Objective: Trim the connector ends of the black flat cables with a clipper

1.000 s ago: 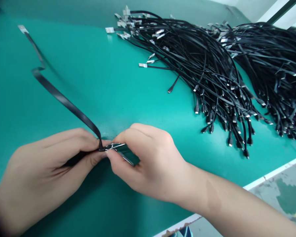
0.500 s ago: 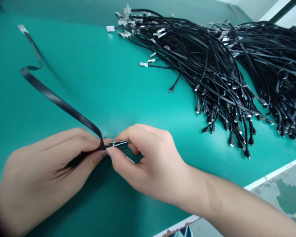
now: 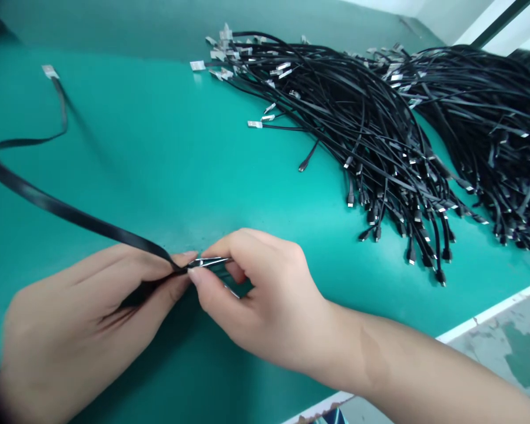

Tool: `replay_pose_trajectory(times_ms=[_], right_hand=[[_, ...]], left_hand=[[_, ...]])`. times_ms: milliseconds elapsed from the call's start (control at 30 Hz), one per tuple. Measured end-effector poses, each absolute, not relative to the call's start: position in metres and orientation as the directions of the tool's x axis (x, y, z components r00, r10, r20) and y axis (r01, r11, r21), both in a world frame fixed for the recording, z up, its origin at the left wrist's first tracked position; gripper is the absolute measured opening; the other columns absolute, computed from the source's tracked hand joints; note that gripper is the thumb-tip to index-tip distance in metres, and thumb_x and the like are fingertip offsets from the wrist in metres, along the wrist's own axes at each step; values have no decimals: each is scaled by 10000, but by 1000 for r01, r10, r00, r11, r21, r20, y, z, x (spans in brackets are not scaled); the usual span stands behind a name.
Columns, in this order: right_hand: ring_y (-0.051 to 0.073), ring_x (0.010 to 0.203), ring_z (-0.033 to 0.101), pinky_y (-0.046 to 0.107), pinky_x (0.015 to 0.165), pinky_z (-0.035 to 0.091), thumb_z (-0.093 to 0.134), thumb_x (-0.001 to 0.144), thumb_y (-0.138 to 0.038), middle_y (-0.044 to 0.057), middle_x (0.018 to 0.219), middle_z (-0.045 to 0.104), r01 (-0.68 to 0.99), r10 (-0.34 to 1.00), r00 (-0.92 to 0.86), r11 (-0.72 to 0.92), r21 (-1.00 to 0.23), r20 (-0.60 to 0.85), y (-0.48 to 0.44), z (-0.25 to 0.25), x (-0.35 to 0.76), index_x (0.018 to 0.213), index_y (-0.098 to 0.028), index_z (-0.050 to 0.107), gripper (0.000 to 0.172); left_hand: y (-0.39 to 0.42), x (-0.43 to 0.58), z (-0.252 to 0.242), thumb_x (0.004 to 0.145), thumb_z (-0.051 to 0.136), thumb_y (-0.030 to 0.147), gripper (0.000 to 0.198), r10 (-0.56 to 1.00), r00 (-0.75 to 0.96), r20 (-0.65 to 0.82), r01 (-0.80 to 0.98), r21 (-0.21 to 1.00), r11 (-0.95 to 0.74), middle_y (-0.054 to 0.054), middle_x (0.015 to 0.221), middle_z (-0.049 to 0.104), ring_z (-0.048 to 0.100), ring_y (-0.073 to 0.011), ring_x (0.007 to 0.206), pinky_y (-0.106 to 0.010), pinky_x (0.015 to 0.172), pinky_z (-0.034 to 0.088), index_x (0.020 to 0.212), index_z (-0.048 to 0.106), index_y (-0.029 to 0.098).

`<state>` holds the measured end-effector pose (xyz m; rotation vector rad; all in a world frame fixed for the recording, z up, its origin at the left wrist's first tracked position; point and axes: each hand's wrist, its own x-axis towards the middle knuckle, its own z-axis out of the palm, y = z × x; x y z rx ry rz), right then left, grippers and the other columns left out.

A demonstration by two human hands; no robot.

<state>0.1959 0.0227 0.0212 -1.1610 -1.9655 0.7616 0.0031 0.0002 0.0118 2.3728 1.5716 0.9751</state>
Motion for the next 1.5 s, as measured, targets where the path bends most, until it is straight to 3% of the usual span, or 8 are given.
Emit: replay_pose_trajectory(times_ms=[233, 567, 700, 867, 1033, 1167, 1367, 1500], right_hand=[[77, 544, 447, 230, 514, 381, 704, 933, -186, -70, 612, 462, 421, 936, -318, 283, -862, 153, 23, 23, 196, 895, -172, 759, 68], [76, 532, 448, 236, 521, 391, 713, 925, -181, -64, 618, 501, 479, 927, -317, 339, -810, 201, 20, 23, 195, 897, -168, 753, 51], [65, 519, 433, 231, 505, 381, 735, 905, -171, -62, 626, 528, 545, 905, -318, 419, -726, 284, 19, 22, 193, 862, -149, 742, 49], [78, 564, 491, 230, 525, 399, 723, 935, -171, -57, 643, 538, 539, 868, -358, 493, -683, 344, 21, 20, 194, 932, -146, 760, 45], [85, 601, 513, 228, 558, 422, 725, 949, -164, -52, 671, 549, 520, 846, -389, 529, -671, 365, 24, 19, 198, 974, -142, 760, 48], [90, 611, 517, 237, 566, 419, 711, 965, -174, -50, 677, 534, 487, 822, -438, 557, -673, 363, 28, 18, 200, 983, -149, 758, 56], [101, 570, 467, 264, 541, 385, 717, 946, -210, -57, 627, 471, 481, 892, -350, 433, -763, 286, 32, 22, 201, 905, -176, 737, 57], [108, 545, 435, 259, 486, 346, 718, 956, -299, -50, 610, 492, 304, 946, -325, 99, -947, -6, 38, 26, 201, 884, -206, 718, 118]], left_hand=[[-1, 3, 12, 982, 608, 157, 163, 868, 249, 429, 773, 452, -445, 56, 795, 746, 749, -110, 726, -193, 627, 521, 855, 648, 250], [-4, 5, 14, 1031, 515, 140, 307, 873, 278, 402, 803, 401, -440, 36, 687, 658, 645, -122, 560, -254, 577, 494, 785, 664, 245], [-5, 3, 11, 1015, 508, 92, 253, 868, 286, 406, 780, 427, -457, 41, 761, 702, 704, -129, 649, -244, 626, 536, 959, 696, 251], [-5, 2, 10, 1027, 536, 116, 221, 857, 285, 428, 783, 411, -466, 35, 1003, 819, 791, -145, 880, -237, 815, 590, 1091, 696, 254], [-3, 4, 10, 1036, 538, 161, 205, 864, 263, 430, 817, 378, -437, 49, 852, 802, 778, -148, 739, -267, 640, 559, 1020, 716, 261], [-1, 4, 12, 1006, 569, 171, 168, 878, 253, 406, 788, 440, -431, 54, 850, 786, 769, -143, 765, -242, 658, 557, 962, 697, 270], [1, 2, 16, 966, 621, 279, 124, 938, 180, 297, 750, 575, -326, 69, 798, 730, 688, -140, 670, -260, 586, 507, 852, 662, 302], [3, 2, 15, 959, 625, 297, 107, 947, 173, 272, 744, 594, -306, 73, 761, 705, 645, -139, 633, -272, 565, 476, 861, 663, 315]])
